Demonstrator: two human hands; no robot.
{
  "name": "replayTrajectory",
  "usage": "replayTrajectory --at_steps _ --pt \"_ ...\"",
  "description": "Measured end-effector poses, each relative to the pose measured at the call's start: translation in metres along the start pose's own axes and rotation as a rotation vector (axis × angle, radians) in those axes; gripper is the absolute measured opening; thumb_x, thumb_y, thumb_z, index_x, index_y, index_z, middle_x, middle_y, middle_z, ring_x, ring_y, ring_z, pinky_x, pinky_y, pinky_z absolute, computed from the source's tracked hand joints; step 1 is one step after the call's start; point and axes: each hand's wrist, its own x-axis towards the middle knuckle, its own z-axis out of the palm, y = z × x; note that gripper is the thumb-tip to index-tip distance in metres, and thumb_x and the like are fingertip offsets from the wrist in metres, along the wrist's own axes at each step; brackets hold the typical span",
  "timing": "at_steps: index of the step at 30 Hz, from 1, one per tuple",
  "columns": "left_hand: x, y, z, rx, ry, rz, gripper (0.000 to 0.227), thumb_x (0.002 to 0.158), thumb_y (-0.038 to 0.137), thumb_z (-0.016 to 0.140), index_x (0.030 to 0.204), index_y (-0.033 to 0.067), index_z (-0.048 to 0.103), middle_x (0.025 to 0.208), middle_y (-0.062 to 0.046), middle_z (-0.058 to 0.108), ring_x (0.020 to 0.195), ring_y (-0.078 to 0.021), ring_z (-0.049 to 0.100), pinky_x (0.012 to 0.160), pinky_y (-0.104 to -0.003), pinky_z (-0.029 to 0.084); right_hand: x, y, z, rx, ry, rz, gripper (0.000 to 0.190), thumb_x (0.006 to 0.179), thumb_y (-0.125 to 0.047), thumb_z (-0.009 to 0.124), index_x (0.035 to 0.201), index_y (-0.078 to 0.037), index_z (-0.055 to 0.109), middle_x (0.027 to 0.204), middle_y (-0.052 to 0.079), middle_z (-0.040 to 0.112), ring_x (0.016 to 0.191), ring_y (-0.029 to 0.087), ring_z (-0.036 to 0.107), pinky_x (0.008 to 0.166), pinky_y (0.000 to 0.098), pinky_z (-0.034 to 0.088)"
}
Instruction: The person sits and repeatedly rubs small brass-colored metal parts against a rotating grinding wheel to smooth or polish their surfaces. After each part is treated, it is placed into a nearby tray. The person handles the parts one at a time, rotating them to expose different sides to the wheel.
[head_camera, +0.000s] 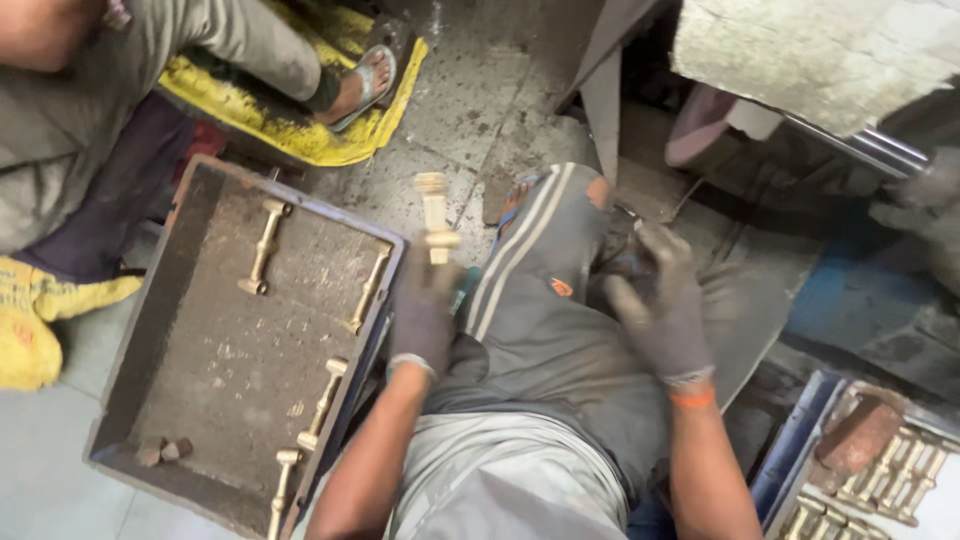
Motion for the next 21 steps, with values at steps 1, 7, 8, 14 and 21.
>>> replayTrajectory --at_steps 1,7,8,14,21 --pt "0.013 0.022 -0.005 0.038 0.033 0.193 0.019 0.092 0.013 0.065 0.109 0.0177 0.060 0.127 -0.021 0.070 0.112 -0.0306 0.067 0.095 -0.034 0.055 0.003 -0.007 0.002 -0.153 0.053 -0.133 0.058 0.083 -0.007 0.077 0.135 0.000 0.053 0.137 0.019 0.054 0.123 0.036 0.059 0.104 0.0450 0.050" --pt "0.079 0.105 -0.036 -1.076 -1.076 -0.522 0.050 0.095 0.032 0.058 0.139 0.0100 0.066 0.086 -0.010 0.065 0.074 -0.0208 0.056 0.068 -0.034 0.045 0.012 -0.009 -0.009 -0.309 0.057 -0.333 0.037 0.079 -0.012 0.082 0.111 -0.011 0.065 0.113 0.008 0.063 0.113 0.033 0.061 0.101 0.0480 0.048" --pt "0.088 0.111 -0.035 -0.954 -1.088 -0.496 0.050 0.095 0.035 0.058 0.138 0.0115 0.066 0.083 -0.010 0.066 0.074 -0.0196 0.058 0.070 -0.034 0.047 0.009 -0.005 -0.013 -0.270 0.004 -0.261 0.034 0.077 -0.013 0.082 0.107 -0.010 0.066 0.108 0.007 0.066 0.108 0.032 0.063 0.098 0.0468 0.049" --pt "0.118 0.114 -0.015 -1.001 -0.914 -0.119 0.054 0.094 0.025 0.067 0.143 0.0058 0.056 0.110 -0.002 0.064 0.097 -0.0114 0.061 0.090 -0.028 0.051 -0.010 0.029 -0.016 -0.285 0.152 -0.150 0.034 0.089 -0.020 0.075 0.116 -0.002 0.064 0.109 0.020 0.067 0.100 0.038 0.063 0.087 0.0467 0.051" --pt "0.189 0.120 0.067 -1.150 -0.811 -0.095 0.047 0.096 0.018 0.067 0.140 0.0028 0.058 0.118 -0.002 0.069 0.101 -0.0101 0.066 0.092 -0.027 0.055 0.029 0.064 -0.018 0.111 -0.118 0.139 0.021 0.098 -0.016 0.071 0.110 -0.002 0.062 0.093 0.012 0.063 0.085 0.028 0.062 0.076 0.0404 0.051"
